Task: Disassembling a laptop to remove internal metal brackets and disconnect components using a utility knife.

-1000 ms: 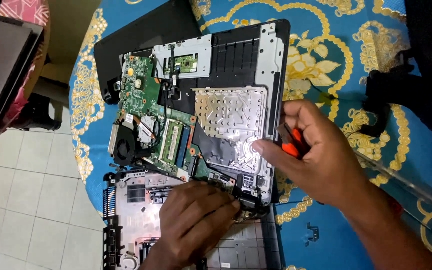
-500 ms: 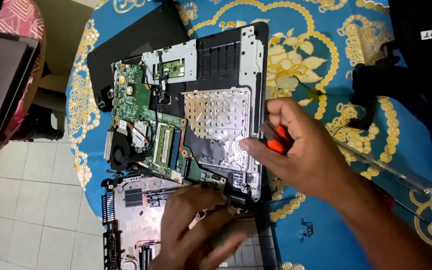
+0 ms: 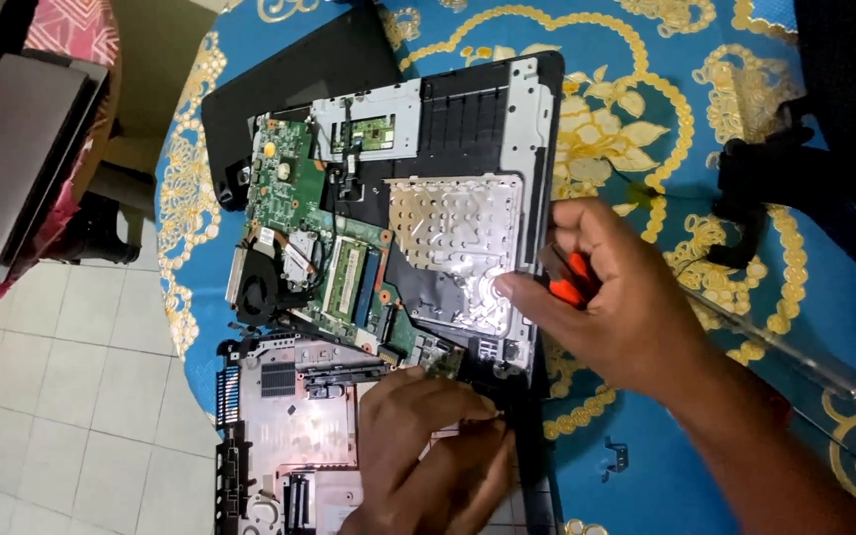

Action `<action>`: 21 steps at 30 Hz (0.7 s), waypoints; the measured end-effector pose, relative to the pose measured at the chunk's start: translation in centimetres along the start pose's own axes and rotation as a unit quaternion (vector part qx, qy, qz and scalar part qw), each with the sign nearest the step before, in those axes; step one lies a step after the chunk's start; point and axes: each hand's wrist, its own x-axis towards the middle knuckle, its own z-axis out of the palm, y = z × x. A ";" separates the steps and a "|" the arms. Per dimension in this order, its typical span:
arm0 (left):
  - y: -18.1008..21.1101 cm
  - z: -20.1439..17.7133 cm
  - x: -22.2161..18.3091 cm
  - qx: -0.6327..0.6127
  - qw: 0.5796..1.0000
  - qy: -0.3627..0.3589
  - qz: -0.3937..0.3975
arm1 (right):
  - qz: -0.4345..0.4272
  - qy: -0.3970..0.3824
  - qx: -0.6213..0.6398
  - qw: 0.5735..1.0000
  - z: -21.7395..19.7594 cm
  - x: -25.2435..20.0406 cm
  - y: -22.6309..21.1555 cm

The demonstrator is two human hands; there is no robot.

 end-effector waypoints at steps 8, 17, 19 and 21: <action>-0.6 1.0 -0.3 0.002 1.000 -0.001 0.020 | -0.002 -0.020 -0.035 0.999 -0.2 0.0 -0.2; 0.6 1.1 -0.9 0.020 0.999 0.000 -0.043 | 0.060 -0.028 -0.025 0.998 -0.3 0.2 -0.8; 1.0 1.2 -0.9 0.018 0.998 0.015 -0.051 | 0.037 -0.021 -0.042 0.998 -0.4 0.1 -0.8; 0.7 1.3 -1.4 0.008 0.999 0.010 -0.049 | 0.013 -0.016 -0.043 0.999 -0.3 0.2 -0.2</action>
